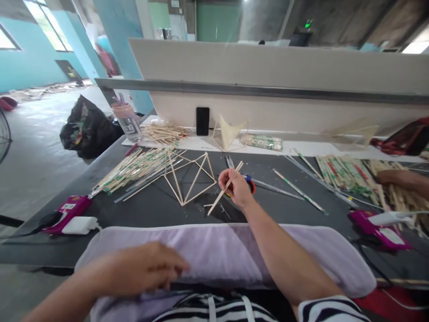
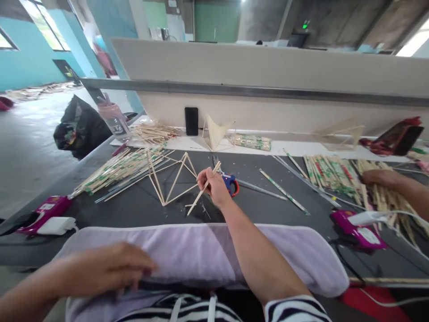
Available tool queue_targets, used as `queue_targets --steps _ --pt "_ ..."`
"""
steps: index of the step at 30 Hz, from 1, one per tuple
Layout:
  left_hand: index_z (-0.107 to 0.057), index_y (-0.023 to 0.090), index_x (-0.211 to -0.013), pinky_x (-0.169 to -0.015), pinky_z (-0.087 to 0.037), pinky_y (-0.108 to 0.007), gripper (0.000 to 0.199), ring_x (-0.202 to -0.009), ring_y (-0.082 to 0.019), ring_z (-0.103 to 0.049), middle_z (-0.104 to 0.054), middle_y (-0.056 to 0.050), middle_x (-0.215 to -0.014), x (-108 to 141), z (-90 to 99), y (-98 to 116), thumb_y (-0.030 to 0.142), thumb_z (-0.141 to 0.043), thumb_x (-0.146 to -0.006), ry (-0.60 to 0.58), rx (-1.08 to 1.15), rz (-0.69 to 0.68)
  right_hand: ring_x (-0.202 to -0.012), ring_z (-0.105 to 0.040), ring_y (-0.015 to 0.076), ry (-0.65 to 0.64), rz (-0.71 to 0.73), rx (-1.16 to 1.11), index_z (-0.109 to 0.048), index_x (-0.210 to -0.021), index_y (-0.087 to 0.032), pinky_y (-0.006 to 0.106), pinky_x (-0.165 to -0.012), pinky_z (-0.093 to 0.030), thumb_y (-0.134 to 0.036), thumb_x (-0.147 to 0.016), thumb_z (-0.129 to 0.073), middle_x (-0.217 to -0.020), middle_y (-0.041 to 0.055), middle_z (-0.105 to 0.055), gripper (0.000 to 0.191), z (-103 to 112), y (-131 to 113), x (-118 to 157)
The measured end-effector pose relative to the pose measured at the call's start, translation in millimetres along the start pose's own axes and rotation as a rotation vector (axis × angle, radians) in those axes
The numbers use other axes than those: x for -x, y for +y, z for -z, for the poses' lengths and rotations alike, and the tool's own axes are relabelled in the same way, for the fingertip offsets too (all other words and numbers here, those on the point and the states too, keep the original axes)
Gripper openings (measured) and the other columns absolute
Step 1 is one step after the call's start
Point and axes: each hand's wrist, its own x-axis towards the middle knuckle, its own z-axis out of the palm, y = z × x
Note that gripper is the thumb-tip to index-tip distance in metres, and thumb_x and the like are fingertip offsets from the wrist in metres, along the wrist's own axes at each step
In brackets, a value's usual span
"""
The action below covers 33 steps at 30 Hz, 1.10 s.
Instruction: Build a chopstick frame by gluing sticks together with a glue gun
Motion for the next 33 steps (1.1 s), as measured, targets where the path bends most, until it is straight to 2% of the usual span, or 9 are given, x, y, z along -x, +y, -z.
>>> queue_targets --steps 1,3,6,9,14,18,23,28,33 --pt "-0.069 0.027 -0.111 -0.055 -0.048 -0.021 0.034 -0.057 -0.013 -0.062 -0.071 -0.003 -0.080 -14.2 12.5 11.1 0.037 -0.046 -0.088 -0.048 -0.025 -0.009 -0.038 -0.033 0.0067 -0.006 -0.012 0.011 -0.059 -0.072 -0.017 0.018 -0.035 -0.016 -0.065 -0.084 -0.044 -0.049 -0.0018 -0.051 0.051 -1.0 1.4 0.8" --pt "-0.064 0.023 -0.118 -0.055 -0.047 -0.021 0.037 -0.059 -0.013 -0.061 -0.070 -0.006 -0.087 -49.9 27.5 26.2 0.034 -0.043 -0.090 0.102 -0.072 -0.014 -0.040 -0.036 0.0070 -0.030 -0.034 0.016 -0.059 -0.073 -0.017 0.018 -0.036 -0.017 -0.064 -0.085 -0.044 -0.050 -0.0014 -0.051 0.051 -2.7 4.3 2.5" --pt "-0.069 0.018 -0.094 -0.066 -0.047 -0.023 0.022 -0.070 -0.015 -0.061 -0.068 -0.006 -0.086 -101.8 23.5 25.3 0.027 -0.054 -0.081 0.285 -0.171 -0.130 -0.040 -0.037 0.0066 -0.115 -0.069 0.006 -0.059 -0.074 -0.016 0.018 -0.035 -0.017 -0.062 -0.087 -0.042 -0.053 -0.0009 -0.052 0.050 -5.5 7.2 5.5" --pt "-0.061 0.016 -0.068 -0.055 -0.043 -0.023 0.017 -0.056 -0.013 -0.055 -0.059 0.000 -0.061 -128.9 5.2 5.9 0.029 -0.055 -0.079 0.226 -0.087 -0.067 -0.040 -0.035 0.0063 -0.213 -0.103 0.005 -0.059 -0.074 -0.016 0.018 -0.035 -0.018 -0.064 -0.085 -0.042 -0.054 -0.0012 -0.053 0.052 -9.1 8.6 8.4" --pt "-0.053 0.018 -0.068 -0.034 -0.034 -0.019 0.021 -0.035 -0.008 -0.044 -0.052 0.004 -0.047 -133.1 -6.0 -17.8 0.035 -0.052 -0.080 0.137 0.342 0.129 -0.044 -0.037 0.0051 -0.290 -0.155 0.029 -0.059 -0.085 -0.017 0.017 -0.038 -0.025 -0.055 -0.081 -0.058 -0.063 -0.0026 -0.055 0.038 -16.1 10.9 9.2" --pt "-0.054 0.017 -0.067 -0.034 -0.038 -0.017 0.015 -0.035 -0.009 -0.049 -0.054 0.004 -0.045 -135.8 -3.2 -22.4 0.029 -0.057 -0.075 0.245 0.438 0.161 -0.048 -0.043 0.0053 -0.307 -0.157 0.106 -0.060 -0.083 -0.017 0.018 -0.045 -0.034 -0.040 -0.074 -0.071 -0.064 -0.0044 -0.053 0.028 -18.9 14.2 7.1" --pt "-0.059 0.015 -0.068 -0.039 -0.046 -0.020 0.015 -0.036 -0.009 -0.051 -0.055 0.003 -0.044 -138.7 -2.3 -28.2 0.028 -0.058 -0.075 0.284 0.525 0.132 -0.046 -0.047 0.0063 -0.279 -0.188 0.133 -0.063 -0.087 -0.016 0.019 -0.044 -0.038 -0.037 -0.075 -0.071 -0.061 -0.0039 -0.057 0.025 -16.6 19.6 3.6" --pt "-0.058 0.015 -0.064 -0.040 -0.044 -0.018 0.026 -0.038 -0.008 -0.051 -0.054 0.003 -0.046 -138.6 4.9 -29.7 0.036 -0.057 -0.079 0.377 0.486 0.106 -0.040 -0.047 0.0059 -0.129 -0.121 0.152 -0.063 -0.089 -0.017 0.019 -0.039 -0.035 -0.043 -0.078 -0.065 -0.064 -0.0031 -0.059 0.028 -10.2 16.1 1.6" --pt "-0.059 0.015 -0.074 -0.044 -0.047 -0.019 0.022 -0.043 -0.009 -0.054 -0.056 0.003 -0.050 -138.8 12.4 -29.3 0.035 -0.057 -0.082 0.486 0.455 0.049 -0.042 -0.044 0.0068 0.108 0.129 0.276 -0.062 -0.095 -0.022 0.022 -0.042 -0.032 -0.044 -0.088 -0.053 -0.066 -0.0027 -0.056 0.025 -0.4 6.4 4.5"
